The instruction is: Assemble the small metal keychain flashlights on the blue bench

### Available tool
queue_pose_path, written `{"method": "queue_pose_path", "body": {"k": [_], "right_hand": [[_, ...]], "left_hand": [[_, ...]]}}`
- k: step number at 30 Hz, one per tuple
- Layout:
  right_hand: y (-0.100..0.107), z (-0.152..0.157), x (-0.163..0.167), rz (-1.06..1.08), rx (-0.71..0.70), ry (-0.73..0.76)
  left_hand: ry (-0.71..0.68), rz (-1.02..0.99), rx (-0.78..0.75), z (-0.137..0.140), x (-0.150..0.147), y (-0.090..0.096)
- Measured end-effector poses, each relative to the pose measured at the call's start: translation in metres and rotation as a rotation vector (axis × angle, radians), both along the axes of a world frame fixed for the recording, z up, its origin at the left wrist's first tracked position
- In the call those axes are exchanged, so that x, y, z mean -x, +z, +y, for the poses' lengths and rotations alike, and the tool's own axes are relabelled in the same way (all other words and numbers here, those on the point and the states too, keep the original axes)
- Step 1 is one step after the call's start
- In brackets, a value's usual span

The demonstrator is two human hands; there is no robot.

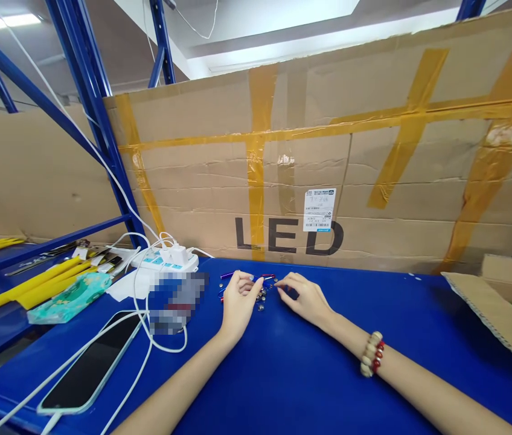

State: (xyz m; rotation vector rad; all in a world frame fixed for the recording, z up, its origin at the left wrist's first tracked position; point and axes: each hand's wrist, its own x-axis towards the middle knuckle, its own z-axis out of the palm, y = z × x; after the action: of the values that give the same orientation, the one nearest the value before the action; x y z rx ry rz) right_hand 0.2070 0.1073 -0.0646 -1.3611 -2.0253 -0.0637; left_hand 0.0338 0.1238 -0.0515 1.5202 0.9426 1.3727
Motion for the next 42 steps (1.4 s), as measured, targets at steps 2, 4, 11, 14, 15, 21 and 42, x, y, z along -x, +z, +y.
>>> {"method": "queue_pose_path", "body": {"k": [2, 4, 11, 14, 15, 21, 42], "right_hand": [[-0.002, 0.005, -0.007, 0.022, 0.058, -0.074], [-0.005, 0.008, -0.010, 0.018, 0.123, -0.113], [-0.007, 0.009, -0.008, -0.202, 0.191, -0.112], [-0.007, 0.008, -0.009, -0.197, 0.180, -0.120], [-0.008, 0.008, -0.010, -0.196, 0.175, -0.124], [-0.010, 0.008, -0.012, -0.261, 0.203, -0.116], [-0.010, 0.014, -0.010, -0.213, 0.107, -0.126]], "left_hand": [[0.033, 0.003, -0.024, 0.000, 0.000, 0.002], [0.029, -0.013, -0.035, -0.003, 0.000, 0.005], [-0.149, 0.247, -0.014, -0.017, -0.005, 0.001], [-0.135, 0.595, -0.466, -0.021, -0.003, -0.004], [-0.181, 0.684, -0.624, -0.023, -0.002, -0.005], [-0.293, 0.909, -0.891, -0.030, 0.000, -0.003], [-0.232, 0.873, -0.916, -0.024, -0.002, -0.010]]}}
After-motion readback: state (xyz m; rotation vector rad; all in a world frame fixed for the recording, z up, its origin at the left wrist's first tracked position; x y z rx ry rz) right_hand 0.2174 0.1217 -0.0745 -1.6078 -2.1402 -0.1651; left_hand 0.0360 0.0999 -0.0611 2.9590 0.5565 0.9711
